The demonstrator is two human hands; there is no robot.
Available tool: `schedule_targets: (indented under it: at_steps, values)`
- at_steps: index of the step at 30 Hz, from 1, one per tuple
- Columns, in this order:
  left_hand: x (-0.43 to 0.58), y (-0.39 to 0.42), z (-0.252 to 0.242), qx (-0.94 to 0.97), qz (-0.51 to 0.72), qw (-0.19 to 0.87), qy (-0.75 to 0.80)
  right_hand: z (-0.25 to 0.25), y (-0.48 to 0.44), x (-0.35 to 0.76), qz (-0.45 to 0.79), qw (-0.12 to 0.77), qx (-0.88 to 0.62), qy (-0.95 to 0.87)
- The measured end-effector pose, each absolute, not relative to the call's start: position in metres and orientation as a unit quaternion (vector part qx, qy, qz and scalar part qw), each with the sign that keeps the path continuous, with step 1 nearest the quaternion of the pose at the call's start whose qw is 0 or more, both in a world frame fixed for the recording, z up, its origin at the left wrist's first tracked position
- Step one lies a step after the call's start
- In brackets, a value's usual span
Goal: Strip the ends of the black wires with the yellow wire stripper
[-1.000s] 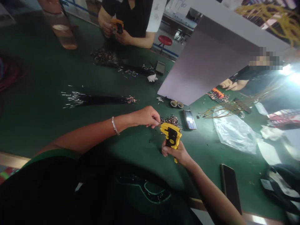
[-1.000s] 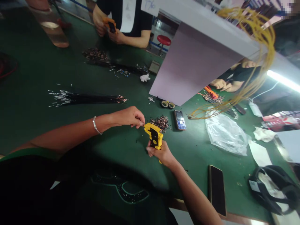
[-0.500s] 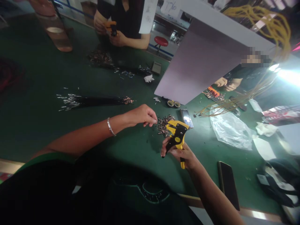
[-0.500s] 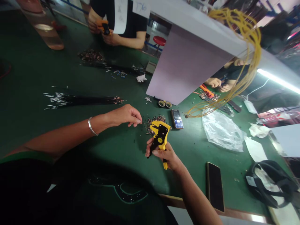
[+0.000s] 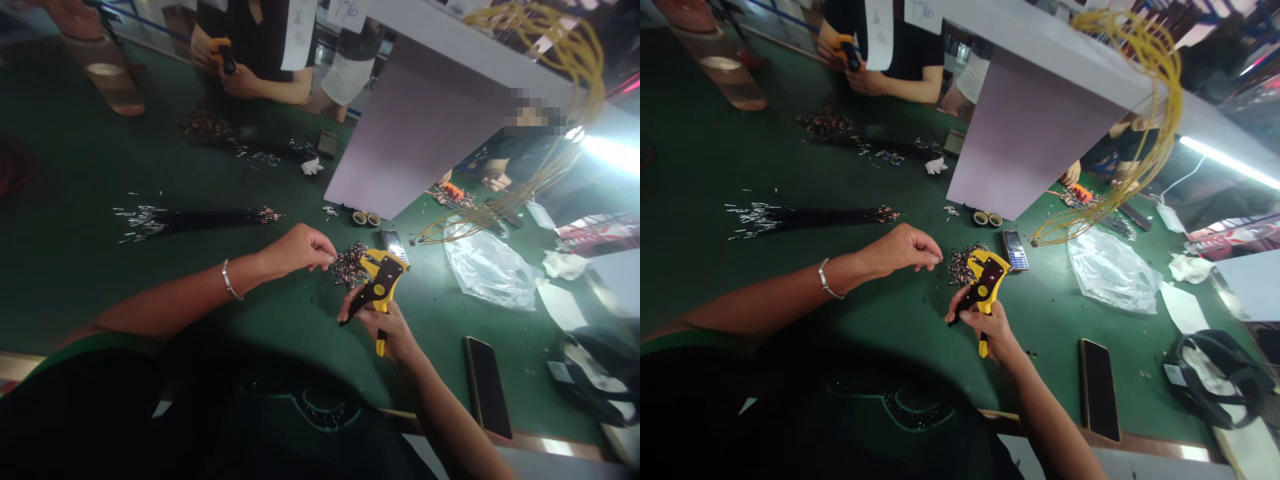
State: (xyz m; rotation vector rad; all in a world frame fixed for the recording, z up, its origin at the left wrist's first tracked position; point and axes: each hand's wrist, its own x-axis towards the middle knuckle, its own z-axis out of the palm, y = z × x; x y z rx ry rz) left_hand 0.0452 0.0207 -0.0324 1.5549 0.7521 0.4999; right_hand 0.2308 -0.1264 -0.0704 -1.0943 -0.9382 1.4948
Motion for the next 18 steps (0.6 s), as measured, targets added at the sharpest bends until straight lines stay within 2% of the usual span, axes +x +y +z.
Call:
schedule_targets:
  at_steps: [8, 18]
  values:
    - [0.048, 0.008, -0.031, 0.674, 0.192, 0.636, 0.324, -0.056, -0.101, 0.217, 0.539, 0.596, -0.461, -0.377]
    - [0.049, 0.006, -0.035, 0.684, 0.192, 0.63, 0.313, -0.058, -0.094, 0.206, 0.489, 0.589, -0.483, -0.425]
